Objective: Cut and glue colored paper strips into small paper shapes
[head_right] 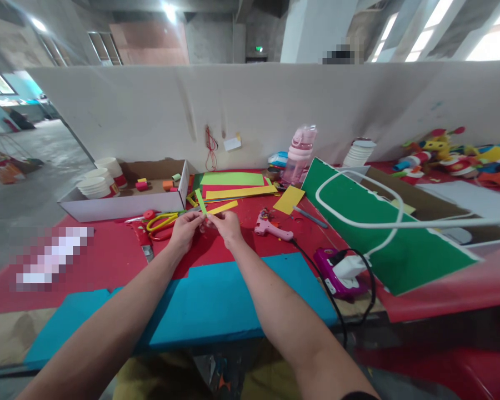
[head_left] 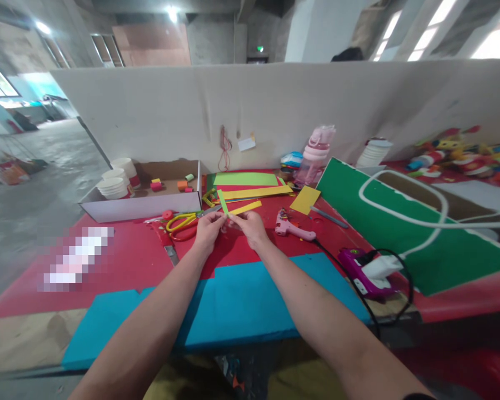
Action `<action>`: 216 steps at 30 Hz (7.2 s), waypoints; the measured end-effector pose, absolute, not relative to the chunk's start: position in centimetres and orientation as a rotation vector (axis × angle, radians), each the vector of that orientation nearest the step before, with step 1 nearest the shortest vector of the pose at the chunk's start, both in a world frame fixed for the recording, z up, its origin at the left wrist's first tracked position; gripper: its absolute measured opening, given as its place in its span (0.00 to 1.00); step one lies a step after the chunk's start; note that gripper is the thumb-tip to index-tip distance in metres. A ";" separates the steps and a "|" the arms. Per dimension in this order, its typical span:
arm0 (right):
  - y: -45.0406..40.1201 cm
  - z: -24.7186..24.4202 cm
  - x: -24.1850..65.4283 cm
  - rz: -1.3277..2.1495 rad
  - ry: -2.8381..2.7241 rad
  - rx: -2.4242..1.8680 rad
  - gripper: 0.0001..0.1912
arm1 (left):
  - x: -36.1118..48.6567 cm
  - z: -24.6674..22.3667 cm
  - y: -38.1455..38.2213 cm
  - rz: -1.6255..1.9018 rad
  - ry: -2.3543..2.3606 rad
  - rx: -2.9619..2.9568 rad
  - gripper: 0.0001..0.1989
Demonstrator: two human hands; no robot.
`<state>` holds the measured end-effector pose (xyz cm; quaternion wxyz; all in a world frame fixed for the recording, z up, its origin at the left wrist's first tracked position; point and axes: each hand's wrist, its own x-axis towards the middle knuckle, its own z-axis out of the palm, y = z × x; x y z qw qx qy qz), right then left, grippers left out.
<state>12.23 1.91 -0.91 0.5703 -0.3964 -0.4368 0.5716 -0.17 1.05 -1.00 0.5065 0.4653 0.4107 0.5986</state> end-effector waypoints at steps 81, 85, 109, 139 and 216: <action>2.0 -0.7 12.3 1.327 -1.102 -0.904 0.17 | 0.0 -1.0 0.9 1.433 0.942 1.179 0.11; 1.9 -0.6 12.3 1.330 -1.099 -0.914 0.16 | 0.0 -1.1 0.9 1.423 0.954 1.194 0.11; 1.9 -0.7 12.4 1.366 -1.102 -0.960 0.15 | 0.2 -0.9 0.7 1.351 1.019 1.219 0.13; 1.7 -0.5 12.3 1.407 -1.100 -0.898 0.17 | 0.0 -0.9 0.9 1.461 0.941 1.183 0.14; 1.9 -0.7 12.4 1.320 -1.097 -0.896 0.13 | -0.1 -1.1 1.0 1.355 0.943 1.147 0.12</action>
